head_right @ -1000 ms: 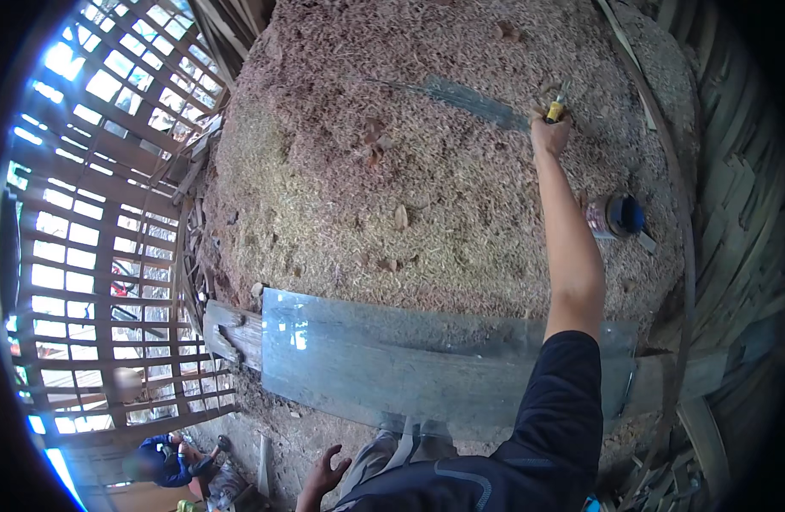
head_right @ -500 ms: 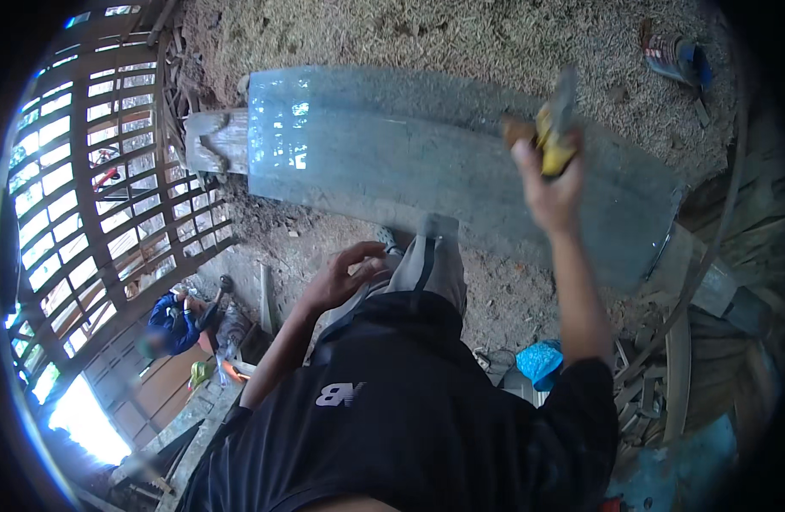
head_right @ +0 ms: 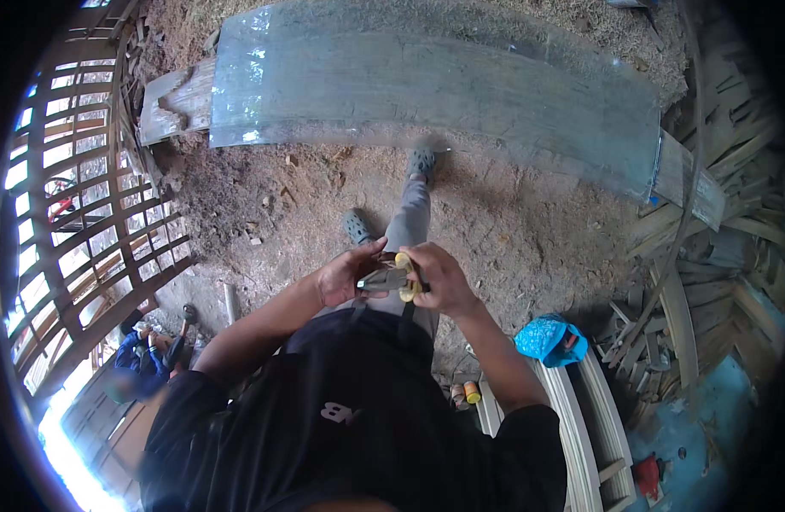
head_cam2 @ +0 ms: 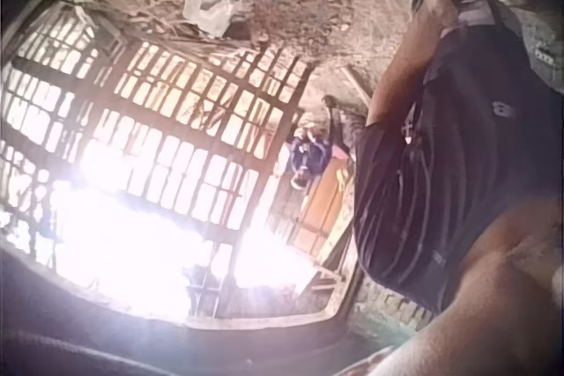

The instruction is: Using a glass cutter and pliers to score and break small pieces of glass.

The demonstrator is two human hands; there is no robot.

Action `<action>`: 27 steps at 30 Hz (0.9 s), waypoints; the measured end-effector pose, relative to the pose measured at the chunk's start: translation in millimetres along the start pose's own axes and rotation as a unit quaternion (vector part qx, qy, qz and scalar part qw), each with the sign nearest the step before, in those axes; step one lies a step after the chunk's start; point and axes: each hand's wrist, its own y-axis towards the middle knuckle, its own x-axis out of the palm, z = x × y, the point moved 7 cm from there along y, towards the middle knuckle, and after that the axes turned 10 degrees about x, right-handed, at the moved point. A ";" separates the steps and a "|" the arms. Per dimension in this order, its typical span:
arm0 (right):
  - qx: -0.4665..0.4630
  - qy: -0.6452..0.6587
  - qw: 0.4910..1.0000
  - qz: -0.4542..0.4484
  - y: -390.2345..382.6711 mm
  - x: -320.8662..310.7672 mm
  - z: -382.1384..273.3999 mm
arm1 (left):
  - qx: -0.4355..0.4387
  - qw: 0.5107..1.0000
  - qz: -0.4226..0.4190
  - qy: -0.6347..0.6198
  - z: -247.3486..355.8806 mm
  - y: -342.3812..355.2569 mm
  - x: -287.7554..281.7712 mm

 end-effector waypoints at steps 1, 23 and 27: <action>-0.014 0.000 1.000 -0.009 -5.4 8.9 -0.8 | -0.005 0.999 -0.031 -0.034 -7.5 3.4 -1.5; 0.249 -0.001 0.956 0.154 -93.6 -17.5 148.7 | 0.281 0.944 0.162 0.061 88.5 164.7 -0.6; 0.268 0.029 0.954 0.133 -95.6 -10.8 164.7 | 0.320 0.935 0.150 0.032 98.5 169.8 6.2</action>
